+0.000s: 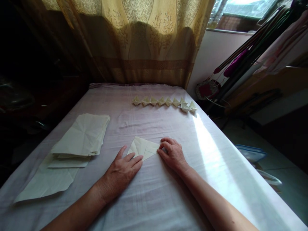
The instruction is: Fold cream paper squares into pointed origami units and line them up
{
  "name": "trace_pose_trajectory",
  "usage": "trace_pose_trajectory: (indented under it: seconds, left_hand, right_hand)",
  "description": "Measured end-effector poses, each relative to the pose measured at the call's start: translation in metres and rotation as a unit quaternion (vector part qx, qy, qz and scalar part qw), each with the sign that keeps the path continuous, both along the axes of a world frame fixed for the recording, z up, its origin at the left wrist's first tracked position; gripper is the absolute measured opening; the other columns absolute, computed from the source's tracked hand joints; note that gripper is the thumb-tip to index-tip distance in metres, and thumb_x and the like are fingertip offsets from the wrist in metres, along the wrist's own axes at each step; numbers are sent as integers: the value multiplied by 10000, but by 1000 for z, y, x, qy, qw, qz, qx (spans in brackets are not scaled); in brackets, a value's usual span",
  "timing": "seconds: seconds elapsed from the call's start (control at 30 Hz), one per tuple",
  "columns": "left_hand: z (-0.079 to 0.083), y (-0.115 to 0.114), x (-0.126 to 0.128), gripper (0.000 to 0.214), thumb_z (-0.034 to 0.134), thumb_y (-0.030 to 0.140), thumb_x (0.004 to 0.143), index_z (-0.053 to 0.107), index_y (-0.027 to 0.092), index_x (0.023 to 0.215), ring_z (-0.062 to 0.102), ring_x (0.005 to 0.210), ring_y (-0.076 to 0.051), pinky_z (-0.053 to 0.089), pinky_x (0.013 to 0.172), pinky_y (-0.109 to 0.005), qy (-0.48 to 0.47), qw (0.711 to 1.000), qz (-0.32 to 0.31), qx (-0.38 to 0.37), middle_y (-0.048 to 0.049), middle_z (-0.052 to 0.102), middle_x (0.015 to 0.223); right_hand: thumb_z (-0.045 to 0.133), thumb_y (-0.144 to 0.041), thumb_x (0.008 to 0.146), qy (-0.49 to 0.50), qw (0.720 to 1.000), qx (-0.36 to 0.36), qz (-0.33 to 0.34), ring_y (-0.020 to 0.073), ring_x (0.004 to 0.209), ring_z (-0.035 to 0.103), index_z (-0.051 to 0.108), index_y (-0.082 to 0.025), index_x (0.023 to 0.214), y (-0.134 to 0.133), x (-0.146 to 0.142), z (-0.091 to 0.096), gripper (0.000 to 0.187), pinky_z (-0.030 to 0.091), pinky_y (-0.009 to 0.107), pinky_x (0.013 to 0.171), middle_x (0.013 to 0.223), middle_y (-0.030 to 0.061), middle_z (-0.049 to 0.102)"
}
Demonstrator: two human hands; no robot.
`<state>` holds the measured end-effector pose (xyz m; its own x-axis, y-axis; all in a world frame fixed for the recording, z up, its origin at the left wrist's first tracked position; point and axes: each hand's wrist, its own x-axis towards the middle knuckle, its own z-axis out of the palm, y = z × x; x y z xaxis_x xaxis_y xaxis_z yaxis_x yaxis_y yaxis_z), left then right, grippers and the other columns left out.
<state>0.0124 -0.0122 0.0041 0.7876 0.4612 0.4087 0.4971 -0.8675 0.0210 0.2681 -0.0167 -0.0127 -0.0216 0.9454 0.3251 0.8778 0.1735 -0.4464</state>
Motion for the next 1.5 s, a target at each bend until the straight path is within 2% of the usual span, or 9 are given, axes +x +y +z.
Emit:
trace_pose_trajectory:
  seconds: [0.17,0.3,0.6,0.73,0.83,0.97,1.23,1.37,1.5]
  left_hand:
    - [1,4,-22,254,439,128,957,632,198,1107,619,1128,-229,267,1121,-525,17,999,40,24,-58,673,1249]
    - [3,18,-32,338,436,109,943,572,183,1244,622,1138,-237,331,1086,-527,35,994,86,65,-103,656,1272]
    - [9,46,-19,193,532,53,881,662,183,939,682,960,-202,504,924,-389,52,993,-19,107,-59,736,1070]
    - [11,21,-10,90,572,129,864,640,186,847,641,1081,-226,460,1009,-415,7,999,-21,24,-58,711,1145]
    - [12,1,-2,88,585,171,848,631,193,920,611,1141,-228,456,1015,-395,-39,996,-14,-80,-60,706,1142]
    - [9,-9,7,163,520,175,888,605,189,1026,658,953,-196,500,900,-353,-62,986,15,-153,-48,715,977]
    - [-2,-1,13,142,455,266,942,545,210,848,608,748,-180,490,721,-310,-102,968,125,-193,-9,636,793]
    - [-2,-1,14,102,486,271,941,566,213,966,644,791,-184,499,742,-309,-91,963,158,-200,-15,683,866]
    - [-1,3,17,199,522,240,924,560,218,1119,673,817,-186,514,758,-308,-46,960,182,-209,-19,712,904]
  right_hand:
    - [636,-139,825,-77,995,58,-1,273,1035,563,681,-207,842,-6,-12,4,83,450,401,847,1134,104,648]
    - [566,-93,869,-119,991,26,62,201,862,584,699,-215,889,-10,-27,6,182,477,294,746,981,70,670]
    - [635,-224,859,-80,991,20,106,231,1033,587,659,-201,1014,-33,-45,13,159,484,361,949,1114,92,659]
    - [725,-309,794,-60,991,34,117,276,1131,561,648,-197,1027,-42,-54,10,270,471,426,994,1197,118,630]
    - [706,-236,808,-47,989,42,134,249,1072,590,667,-190,970,-47,-55,9,172,498,385,956,1138,102,657]
    - [655,-154,833,-11,988,57,143,204,979,616,689,-207,867,-54,-47,7,72,512,328,902,1038,59,686]
    - [611,-142,848,75,991,35,101,194,898,600,639,-204,799,-58,-46,7,84,466,339,843,932,38,690]
    - [632,-136,817,63,996,7,65,215,856,570,601,-191,885,-56,-50,9,93,443,353,777,866,37,661]
    - [589,-144,875,42,994,23,94,207,899,576,612,-202,894,-58,-48,10,66,453,348,803,951,40,677]
